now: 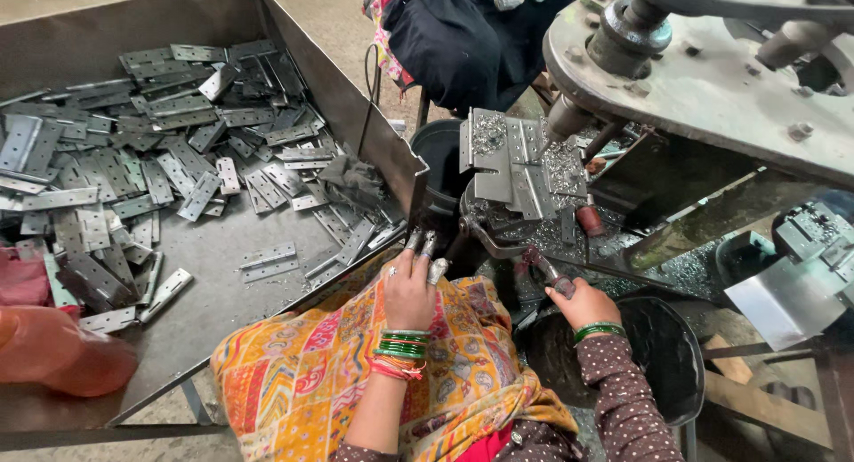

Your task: The person picks up metal hinges from a bin by hand, positions them individually under a drill press to create holes, and then sets the finished pieces aside.

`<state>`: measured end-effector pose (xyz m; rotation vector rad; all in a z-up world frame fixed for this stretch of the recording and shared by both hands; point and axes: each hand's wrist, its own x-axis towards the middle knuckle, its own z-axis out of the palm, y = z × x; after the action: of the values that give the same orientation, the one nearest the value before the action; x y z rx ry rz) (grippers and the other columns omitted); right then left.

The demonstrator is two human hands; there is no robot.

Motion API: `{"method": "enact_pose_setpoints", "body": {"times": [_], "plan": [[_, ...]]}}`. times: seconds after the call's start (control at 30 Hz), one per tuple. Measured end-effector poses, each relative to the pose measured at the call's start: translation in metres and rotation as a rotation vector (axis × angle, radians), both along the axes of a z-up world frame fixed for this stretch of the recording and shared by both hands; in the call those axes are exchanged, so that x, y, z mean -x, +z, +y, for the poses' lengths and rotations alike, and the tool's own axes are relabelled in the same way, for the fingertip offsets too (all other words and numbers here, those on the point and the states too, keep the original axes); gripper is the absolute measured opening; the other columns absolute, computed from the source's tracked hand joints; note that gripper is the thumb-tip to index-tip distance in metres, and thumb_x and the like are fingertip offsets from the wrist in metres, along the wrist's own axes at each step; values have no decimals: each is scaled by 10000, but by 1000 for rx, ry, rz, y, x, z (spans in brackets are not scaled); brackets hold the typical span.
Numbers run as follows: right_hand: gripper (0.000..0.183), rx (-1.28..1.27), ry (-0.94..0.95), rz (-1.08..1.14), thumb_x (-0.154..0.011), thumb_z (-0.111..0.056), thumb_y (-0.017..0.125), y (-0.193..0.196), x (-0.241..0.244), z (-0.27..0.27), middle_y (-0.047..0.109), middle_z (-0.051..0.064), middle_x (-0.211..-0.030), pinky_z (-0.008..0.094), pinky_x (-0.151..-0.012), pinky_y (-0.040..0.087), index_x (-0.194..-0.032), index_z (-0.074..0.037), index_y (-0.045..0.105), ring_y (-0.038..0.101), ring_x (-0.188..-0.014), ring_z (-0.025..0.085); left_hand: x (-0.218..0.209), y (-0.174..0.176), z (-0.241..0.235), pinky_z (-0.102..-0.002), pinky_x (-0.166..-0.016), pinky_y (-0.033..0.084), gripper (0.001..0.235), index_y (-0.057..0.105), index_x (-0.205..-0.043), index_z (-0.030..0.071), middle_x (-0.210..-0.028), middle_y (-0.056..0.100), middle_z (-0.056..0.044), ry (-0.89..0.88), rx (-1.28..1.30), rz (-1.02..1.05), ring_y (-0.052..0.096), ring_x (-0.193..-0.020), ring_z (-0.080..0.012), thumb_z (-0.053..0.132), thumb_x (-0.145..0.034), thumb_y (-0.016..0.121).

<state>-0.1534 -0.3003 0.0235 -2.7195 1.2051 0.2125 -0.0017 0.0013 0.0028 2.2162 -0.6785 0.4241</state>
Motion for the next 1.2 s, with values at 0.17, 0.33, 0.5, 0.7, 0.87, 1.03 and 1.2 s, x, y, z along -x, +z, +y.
{"method": "enact_pose_setpoints", "body": {"times": [0.17, 0.33, 0.5, 0.7, 0.87, 1.03, 1.2], "plan": [[634, -2, 1, -9, -842, -693, 611, -4, 0, -2, 764, 221, -939, 518, -825, 569, -1067, -108, 702, 731, -940, 422, 0, 3, 2, -529, -1010, 430, 429, 660, -1201, -9, -1294, 611, -244, -17, 4, -28, 572, -1172, -419, 66, -778, 665], [643, -4, -4, 4, -844, -700, 605, -12, 2, -7, 768, 225, -935, 519, -821, 575, -1082, -110, 699, 737, -934, 421, -2, -4, -1, -529, -1031, 417, 400, 669, -1185, -7, -1282, 615, -231, -1, 5, -30, 567, -1183, -408, 80, -794, 671], [667, -122, 32, 7, -794, -696, 658, -27, -1, -25, 767, 212, -979, 505, -844, 572, -1101, -105, 686, 739, -940, 419, -2, -7, 3, -531, -1045, 409, 434, 669, -1206, -17, -1294, 621, -217, -26, -7, -52, 566, -1196, -390, 67, -780, 664], [696, -148, 126, 22, -766, -699, 708, -43, 2, -39, 755, 212, -999, 505, -859, 566, -1079, -78, 686, 720, -965, 420, 7, 1, -12, -514, -1041, 400, 441, 684, -1205, 28, -1297, 646, -143, -64, -71, 23, 560, -1204, -370, 90, -768, 683], [677, -135, 107, 21, -776, -677, 705, -34, -1, -25, 756, 207, -977, 512, -840, 572, -1098, -82, 676, 723, -945, 420, 23, 42, -66, -484, -1187, 366, 399, 678, -1294, 82, -1386, 638, -61, -259, -81, -139, 558, -1313, -239, 171, -906, 698], [671, -86, 97, 21, -789, -678, 707, -31, -1, -13, 751, 211, -925, 520, -801, 579, -1088, -79, 677, 727, -900, 425, -1, 68, -144, -503, -1195, 282, 480, 677, -1266, 27, -1470, 600, -122, -217, -171, -250, 514, -1354, -288, 372, -936, 623], [657, -98, 141, -61, -775, -645, 713, -30, 2, -12, 735, 235, -834, 555, -742, 572, -1080, -66, 655, 717, -822, 458, -34, 48, -204, -543, -1254, 216, 468, 715, -1180, -52, -1458, 568, -224, -103, -388, -254, 518, -1367, -372, 348, -1014, 539]]}}
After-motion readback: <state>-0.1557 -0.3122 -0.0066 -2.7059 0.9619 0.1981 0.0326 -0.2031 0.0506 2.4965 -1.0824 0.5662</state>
